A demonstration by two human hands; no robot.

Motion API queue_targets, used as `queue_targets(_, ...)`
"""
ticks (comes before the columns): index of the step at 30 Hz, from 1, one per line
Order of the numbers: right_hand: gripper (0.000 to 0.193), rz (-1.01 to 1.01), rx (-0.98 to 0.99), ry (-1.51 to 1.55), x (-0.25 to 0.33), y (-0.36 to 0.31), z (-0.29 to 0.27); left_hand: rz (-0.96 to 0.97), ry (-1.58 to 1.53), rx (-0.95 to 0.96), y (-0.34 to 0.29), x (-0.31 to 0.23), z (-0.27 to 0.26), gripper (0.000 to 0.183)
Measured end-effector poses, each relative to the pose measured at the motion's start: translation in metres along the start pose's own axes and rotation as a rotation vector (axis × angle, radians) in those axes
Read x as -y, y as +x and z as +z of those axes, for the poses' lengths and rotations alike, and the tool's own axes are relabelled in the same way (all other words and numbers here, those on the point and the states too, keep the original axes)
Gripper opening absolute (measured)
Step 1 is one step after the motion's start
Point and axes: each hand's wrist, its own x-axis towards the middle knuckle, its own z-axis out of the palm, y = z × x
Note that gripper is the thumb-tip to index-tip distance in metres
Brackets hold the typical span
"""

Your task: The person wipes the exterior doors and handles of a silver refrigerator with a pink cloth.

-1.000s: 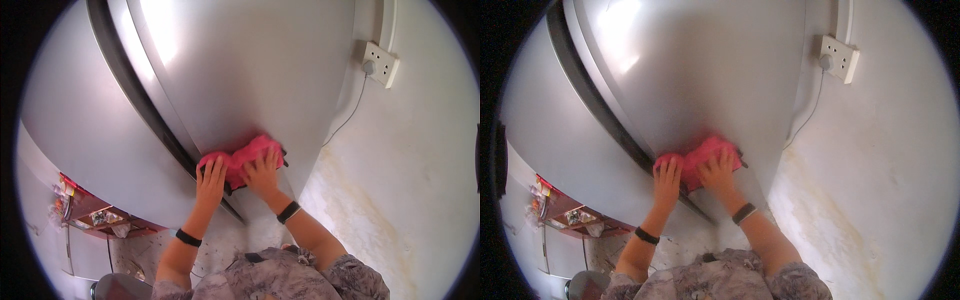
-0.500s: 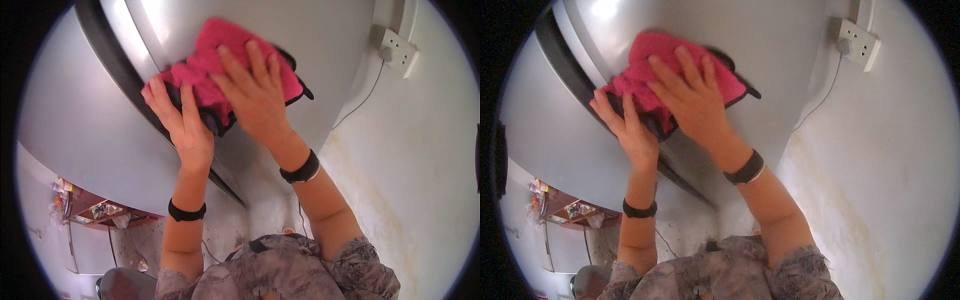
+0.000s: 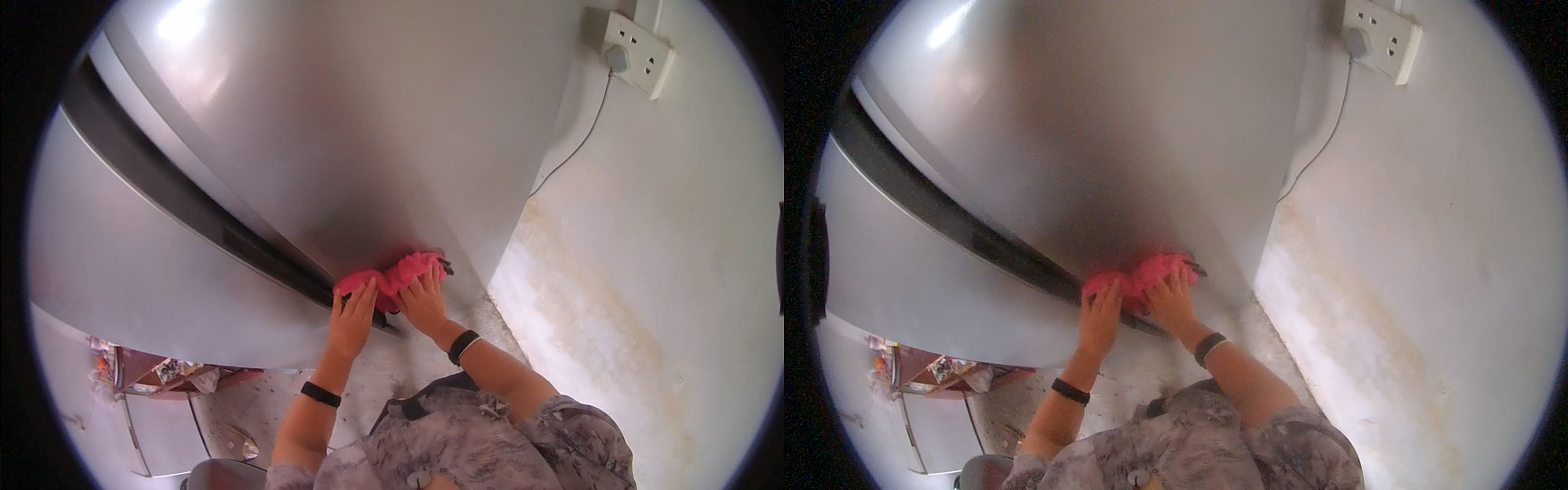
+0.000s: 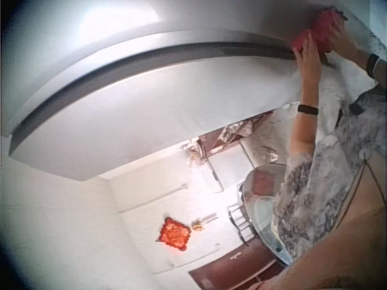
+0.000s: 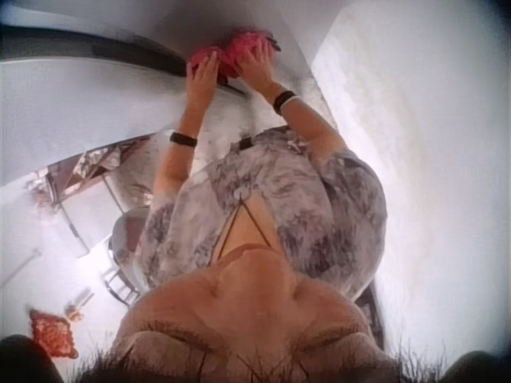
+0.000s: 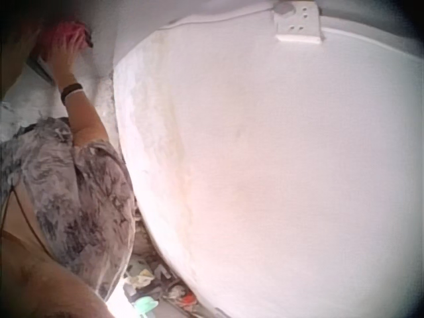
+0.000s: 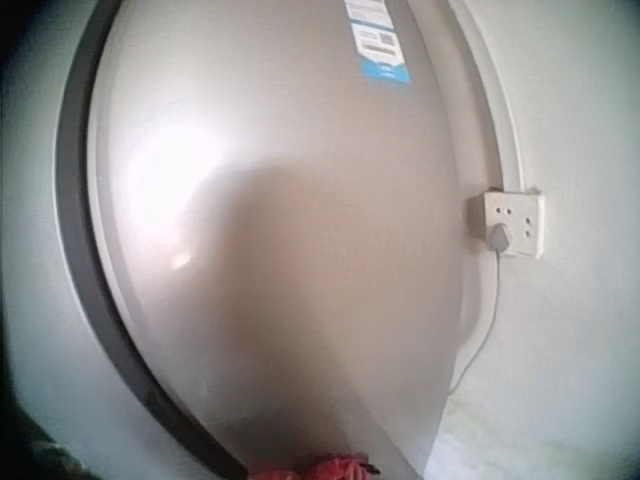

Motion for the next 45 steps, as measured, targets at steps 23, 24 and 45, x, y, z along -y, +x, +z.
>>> queue_targets(23, 0.055, 0.558, -0.096, 0.214, -0.048, -0.033, 0.019, 0.135, -0.133, -0.031, 0.082, -0.058, 0.005, 0.044)
queue_targets(24, 0.055, 0.556, -0.063, 0.255, -0.036, -0.045, 0.027, 0.139, -0.128, -0.032, 0.067, -0.055, 0.013, 0.044)
queue_targets(45, 0.048, -0.064, -0.563, -0.015, -0.077, 0.177, -0.136, -0.157, -0.317, -0.476, 0.211, -0.039, -0.053, 0.04)
